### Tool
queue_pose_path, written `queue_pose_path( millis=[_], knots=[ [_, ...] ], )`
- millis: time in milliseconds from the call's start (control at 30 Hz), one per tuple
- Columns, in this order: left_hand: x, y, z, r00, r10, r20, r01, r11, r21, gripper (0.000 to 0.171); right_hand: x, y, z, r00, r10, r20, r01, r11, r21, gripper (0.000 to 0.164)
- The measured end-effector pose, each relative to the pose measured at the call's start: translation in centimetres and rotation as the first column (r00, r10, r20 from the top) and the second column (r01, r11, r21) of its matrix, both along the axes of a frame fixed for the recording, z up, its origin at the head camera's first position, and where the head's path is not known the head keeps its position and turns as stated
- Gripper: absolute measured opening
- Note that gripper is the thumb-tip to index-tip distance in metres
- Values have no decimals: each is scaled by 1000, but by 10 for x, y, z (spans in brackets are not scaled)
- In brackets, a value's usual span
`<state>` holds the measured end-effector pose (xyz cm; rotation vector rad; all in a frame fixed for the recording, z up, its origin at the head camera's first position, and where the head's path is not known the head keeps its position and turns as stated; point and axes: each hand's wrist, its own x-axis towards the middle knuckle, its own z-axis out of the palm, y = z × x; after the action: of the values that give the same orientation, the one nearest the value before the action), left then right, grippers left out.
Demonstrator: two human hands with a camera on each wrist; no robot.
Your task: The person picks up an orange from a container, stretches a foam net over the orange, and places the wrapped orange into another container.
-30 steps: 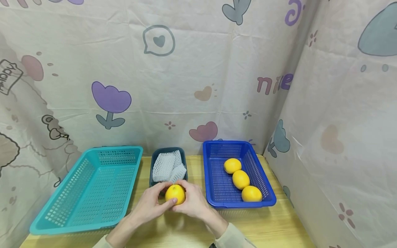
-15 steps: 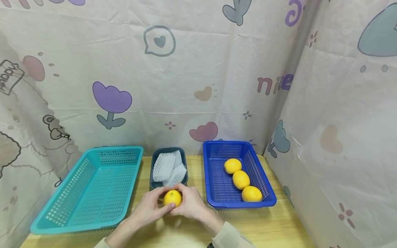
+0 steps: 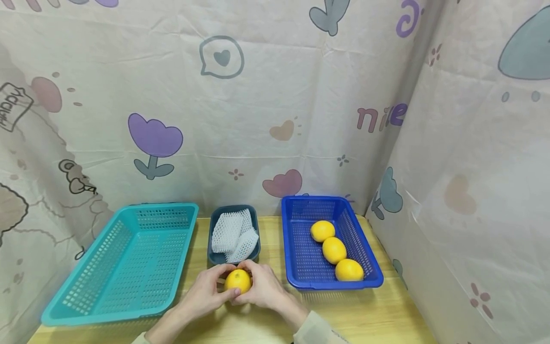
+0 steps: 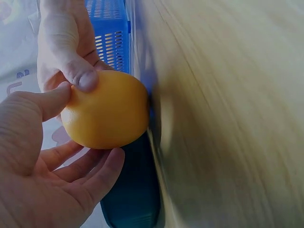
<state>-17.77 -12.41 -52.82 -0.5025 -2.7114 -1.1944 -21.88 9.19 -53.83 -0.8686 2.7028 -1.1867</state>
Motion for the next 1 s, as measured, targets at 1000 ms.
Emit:
queue_pose_path(
  millis=[1000],
  knots=[
    [4, -5, 6, 998, -24, 55, 27, 998, -49, 54, -3, 2, -1, 999, 41, -3, -41, 998, 52, 77]
  ],
)
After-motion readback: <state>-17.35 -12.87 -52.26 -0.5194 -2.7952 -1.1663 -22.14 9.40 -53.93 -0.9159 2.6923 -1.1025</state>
